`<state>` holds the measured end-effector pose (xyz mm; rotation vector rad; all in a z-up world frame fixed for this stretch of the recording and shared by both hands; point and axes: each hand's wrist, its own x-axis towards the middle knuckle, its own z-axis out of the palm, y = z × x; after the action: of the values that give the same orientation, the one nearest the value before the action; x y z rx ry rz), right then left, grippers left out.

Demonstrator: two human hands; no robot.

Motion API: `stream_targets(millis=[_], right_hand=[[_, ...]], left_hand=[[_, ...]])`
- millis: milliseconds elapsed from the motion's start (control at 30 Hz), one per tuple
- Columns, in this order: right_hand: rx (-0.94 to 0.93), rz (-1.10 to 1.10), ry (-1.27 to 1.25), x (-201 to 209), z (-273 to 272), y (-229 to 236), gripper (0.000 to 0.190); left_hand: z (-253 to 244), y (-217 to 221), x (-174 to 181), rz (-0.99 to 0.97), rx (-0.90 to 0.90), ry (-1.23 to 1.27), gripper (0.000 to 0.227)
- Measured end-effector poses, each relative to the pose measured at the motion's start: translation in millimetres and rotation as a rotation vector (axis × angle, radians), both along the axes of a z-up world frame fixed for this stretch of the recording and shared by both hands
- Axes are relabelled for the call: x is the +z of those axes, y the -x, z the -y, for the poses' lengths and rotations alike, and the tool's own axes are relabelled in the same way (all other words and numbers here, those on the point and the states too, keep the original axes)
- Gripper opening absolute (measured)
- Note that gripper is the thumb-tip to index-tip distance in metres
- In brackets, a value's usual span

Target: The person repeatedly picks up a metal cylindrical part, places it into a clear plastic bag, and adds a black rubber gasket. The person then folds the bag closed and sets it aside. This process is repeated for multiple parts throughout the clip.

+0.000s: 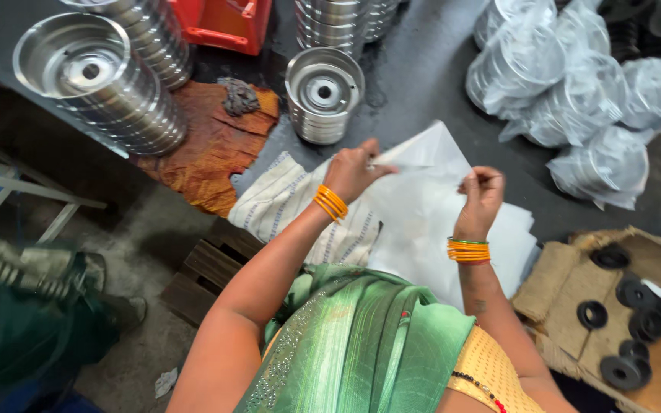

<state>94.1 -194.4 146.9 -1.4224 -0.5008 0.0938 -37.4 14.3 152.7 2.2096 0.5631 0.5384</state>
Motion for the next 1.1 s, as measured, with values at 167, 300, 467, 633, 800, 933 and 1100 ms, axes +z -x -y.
stream_targets(millis=[167,300,467,633,800,933,1100], right_hand=[[0.2,0.957,0.253,55.2,-78.2,14.6,0.021],[0.51,1.215,0.621,38.0,-194.6,13.5,0.042],[0.575,1.309,0.95,10.2,-255.4,2.5,0.022],[0.698,0.666,0.756,69.0,-211.4,-16.8,0.036],[0.487,-0.033,-0.018,97.1,-85.5,12.8,0.053],[0.145,-0.136,-0.333,37.1,-5.2,48.0,0.045],[-0.032,-0.236,-0.115,-21.9,41.5,59.1,0.037]], left_hand=[[-17.7,-0.4,-46.8,0.045,0.105,-0.243,0.049],[12.9,-18.2,-82.1,-0.055,-0.026,-0.261,0.035],[17.7,-16.2,-82.7,-0.132,0.009,0.093,0.036],[18.7,-18.8,-89.4,-0.061,-0.035,0.543,0.055],[23.3,-50.7,-116.7,0.267,-0.1,0.636,0.035],[41.4,-69.1,-118.1,0.517,-0.126,0.929,0.03],[82.4,-55.5,-60.6,0.161,0.009,0.348,0.031]])
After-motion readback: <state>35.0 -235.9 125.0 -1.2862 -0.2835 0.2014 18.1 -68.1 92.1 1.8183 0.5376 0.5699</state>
